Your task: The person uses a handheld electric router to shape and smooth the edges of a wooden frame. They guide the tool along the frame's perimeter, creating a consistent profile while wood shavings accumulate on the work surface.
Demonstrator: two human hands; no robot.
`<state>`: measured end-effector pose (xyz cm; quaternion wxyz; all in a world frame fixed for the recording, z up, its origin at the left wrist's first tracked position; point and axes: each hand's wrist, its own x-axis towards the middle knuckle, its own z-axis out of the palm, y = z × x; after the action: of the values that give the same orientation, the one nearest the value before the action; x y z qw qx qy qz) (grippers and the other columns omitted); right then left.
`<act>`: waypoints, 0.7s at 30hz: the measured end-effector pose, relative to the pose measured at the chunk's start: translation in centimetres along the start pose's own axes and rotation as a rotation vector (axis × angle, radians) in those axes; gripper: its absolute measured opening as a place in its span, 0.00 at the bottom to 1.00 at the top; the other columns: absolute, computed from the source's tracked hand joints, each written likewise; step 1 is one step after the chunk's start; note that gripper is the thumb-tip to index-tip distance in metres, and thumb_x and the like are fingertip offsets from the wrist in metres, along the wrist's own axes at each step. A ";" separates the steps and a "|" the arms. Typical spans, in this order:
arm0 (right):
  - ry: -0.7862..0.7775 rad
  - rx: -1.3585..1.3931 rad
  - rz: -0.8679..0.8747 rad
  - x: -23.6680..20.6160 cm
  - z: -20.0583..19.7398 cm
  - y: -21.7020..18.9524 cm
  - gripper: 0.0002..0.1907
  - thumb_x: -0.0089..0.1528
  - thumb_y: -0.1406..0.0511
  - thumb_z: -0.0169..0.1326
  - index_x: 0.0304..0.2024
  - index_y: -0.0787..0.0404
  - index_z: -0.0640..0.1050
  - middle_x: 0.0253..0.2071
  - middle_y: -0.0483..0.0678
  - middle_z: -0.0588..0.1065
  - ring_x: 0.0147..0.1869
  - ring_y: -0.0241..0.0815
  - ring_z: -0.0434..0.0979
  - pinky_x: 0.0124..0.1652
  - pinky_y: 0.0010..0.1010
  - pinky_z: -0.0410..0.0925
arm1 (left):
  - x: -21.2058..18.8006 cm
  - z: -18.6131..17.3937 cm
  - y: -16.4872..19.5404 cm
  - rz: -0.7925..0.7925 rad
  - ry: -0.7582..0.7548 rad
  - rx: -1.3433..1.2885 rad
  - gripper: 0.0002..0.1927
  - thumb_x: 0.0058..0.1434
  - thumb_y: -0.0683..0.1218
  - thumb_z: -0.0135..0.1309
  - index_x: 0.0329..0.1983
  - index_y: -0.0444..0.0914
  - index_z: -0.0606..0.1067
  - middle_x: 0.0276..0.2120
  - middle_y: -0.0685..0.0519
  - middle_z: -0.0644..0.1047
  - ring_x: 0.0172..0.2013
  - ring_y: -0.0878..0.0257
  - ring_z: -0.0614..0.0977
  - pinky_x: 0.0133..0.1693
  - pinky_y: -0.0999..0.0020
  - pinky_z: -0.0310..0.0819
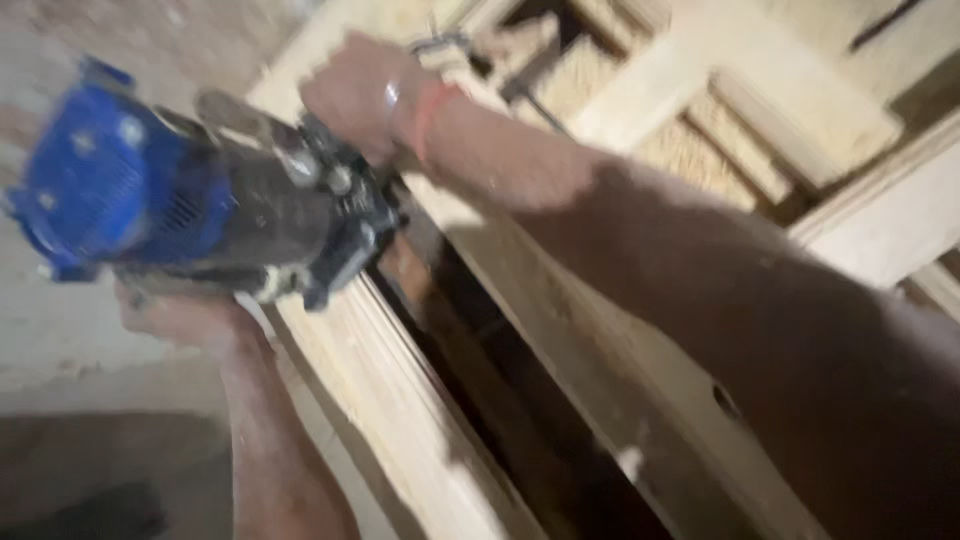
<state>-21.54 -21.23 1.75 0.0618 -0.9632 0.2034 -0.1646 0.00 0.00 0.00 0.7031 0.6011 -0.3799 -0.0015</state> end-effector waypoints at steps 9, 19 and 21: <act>-0.168 -0.083 -0.006 -0.5 -1.2 -0.4 0.28 0.49 0.62 0.69 0.47 0.66 0.73 0.39 0.58 0.79 0.41 0.59 0.82 0.43 0.46 0.74 | 0.2 1.4 1.7 -0.048 0.143 0.065 0.07 0.67 0.41 0.55 0.42 0.30 0.77 0.37 0.52 0.78 0.37 0.64 0.78 0.41 0.66 0.73; -0.208 -0.163 0.028 -1.1 -4.5 -0.9 0.23 0.55 0.63 0.65 0.49 0.65 0.72 0.40 0.58 0.78 0.40 0.55 0.82 0.42 0.44 0.74 | 0.4 2.4 3.4 -0.001 0.140 0.134 0.07 0.67 0.38 0.53 0.34 0.29 0.73 0.30 0.52 0.75 0.34 0.64 0.73 0.37 0.64 0.68; -0.205 -0.160 0.030 -1.2 -4.5 -1.0 0.20 0.60 0.63 0.62 0.49 0.64 0.72 0.40 0.58 0.78 0.39 0.55 0.82 0.42 0.45 0.75 | 0.3 2.4 3.3 0.002 0.150 0.199 0.07 0.65 0.37 0.53 0.32 0.28 0.72 0.28 0.51 0.73 0.32 0.64 0.71 0.36 0.62 0.67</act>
<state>-23.74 -20.05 5.81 0.0078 -0.9736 0.2229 -0.0476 -2.58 -1.24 2.91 0.6663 0.6660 -0.3252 0.0820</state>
